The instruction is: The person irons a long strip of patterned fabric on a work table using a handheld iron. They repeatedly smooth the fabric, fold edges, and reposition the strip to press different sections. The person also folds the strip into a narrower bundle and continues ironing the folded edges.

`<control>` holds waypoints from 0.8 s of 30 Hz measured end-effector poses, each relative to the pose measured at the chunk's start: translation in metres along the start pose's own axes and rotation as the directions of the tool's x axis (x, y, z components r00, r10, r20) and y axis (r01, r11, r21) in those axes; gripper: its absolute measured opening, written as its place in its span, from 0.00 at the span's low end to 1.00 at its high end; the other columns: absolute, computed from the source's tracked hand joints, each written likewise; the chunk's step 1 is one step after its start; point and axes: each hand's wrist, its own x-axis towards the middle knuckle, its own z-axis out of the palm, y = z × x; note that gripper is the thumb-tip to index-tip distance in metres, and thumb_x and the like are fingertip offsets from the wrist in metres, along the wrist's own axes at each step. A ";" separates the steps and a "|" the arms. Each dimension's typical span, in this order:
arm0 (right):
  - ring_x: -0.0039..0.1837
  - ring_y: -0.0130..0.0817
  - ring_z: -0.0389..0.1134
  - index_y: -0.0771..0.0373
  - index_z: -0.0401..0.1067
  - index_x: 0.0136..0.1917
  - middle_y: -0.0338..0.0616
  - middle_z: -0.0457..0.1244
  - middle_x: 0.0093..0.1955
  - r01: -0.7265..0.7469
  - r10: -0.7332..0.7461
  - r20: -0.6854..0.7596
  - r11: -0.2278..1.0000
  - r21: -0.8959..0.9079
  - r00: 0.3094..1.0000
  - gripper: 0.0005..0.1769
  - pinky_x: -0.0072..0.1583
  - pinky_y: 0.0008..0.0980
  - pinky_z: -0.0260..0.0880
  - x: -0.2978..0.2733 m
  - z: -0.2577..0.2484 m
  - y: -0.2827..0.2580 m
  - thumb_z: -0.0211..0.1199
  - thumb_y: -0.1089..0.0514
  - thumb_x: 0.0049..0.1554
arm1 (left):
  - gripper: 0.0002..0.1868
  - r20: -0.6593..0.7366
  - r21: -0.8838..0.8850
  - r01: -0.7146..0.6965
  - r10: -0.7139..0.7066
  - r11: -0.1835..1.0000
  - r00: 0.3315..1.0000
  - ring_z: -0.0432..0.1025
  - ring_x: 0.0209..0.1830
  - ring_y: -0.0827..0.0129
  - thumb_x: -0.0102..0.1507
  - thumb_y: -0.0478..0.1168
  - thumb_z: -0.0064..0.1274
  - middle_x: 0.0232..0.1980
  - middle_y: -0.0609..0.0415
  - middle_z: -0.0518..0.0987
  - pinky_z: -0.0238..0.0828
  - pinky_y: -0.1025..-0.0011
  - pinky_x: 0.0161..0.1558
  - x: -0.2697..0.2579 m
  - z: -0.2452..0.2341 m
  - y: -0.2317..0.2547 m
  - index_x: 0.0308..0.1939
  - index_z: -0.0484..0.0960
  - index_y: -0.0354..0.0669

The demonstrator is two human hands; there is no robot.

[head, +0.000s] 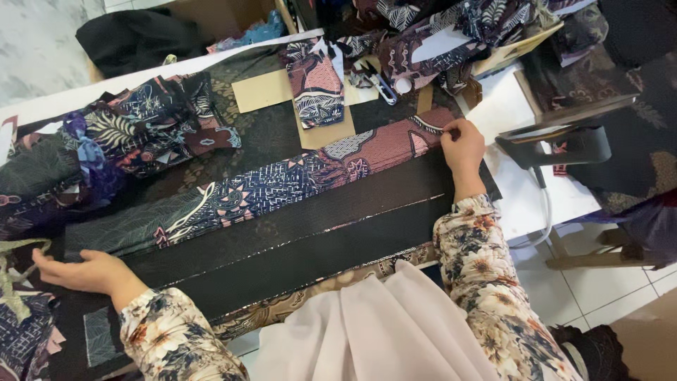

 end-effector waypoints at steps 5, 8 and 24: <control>0.43 0.44 0.71 0.58 0.77 0.42 0.47 0.69 0.40 -0.057 0.060 0.071 0.997 -0.047 0.996 0.05 0.48 0.40 0.71 0.001 -0.001 0.002 0.67 0.59 0.50 | 0.39 0.026 0.058 0.079 -0.081 0.995 0.996 0.67 0.71 0.37 0.63 0.18 0.53 0.71 0.38 0.64 0.68 0.50 0.68 0.001 0.006 -0.009 0.75 0.62 0.42; 0.43 0.44 0.72 0.58 0.77 0.41 0.46 0.69 0.40 -0.068 0.070 0.082 0.997 -0.036 0.994 0.05 0.48 0.40 0.71 0.001 -0.001 0.006 0.66 0.58 0.50 | 0.39 0.047 0.057 0.103 -0.106 0.993 0.993 0.67 0.71 0.36 0.62 0.18 0.53 0.70 0.38 0.64 0.68 0.50 0.67 0.001 0.006 -0.009 0.75 0.62 0.41; 0.45 0.48 0.69 0.59 0.76 0.40 0.48 0.65 0.42 0.034 -0.028 0.064 0.995 -0.091 0.998 0.03 0.49 0.43 0.70 0.004 0.006 0.021 0.68 0.61 0.51 | 0.38 0.068 0.105 0.129 -0.136 0.986 0.988 0.68 0.66 0.35 0.59 0.16 0.46 0.67 0.37 0.66 0.64 0.46 0.63 0.004 -0.011 0.027 0.74 0.65 0.41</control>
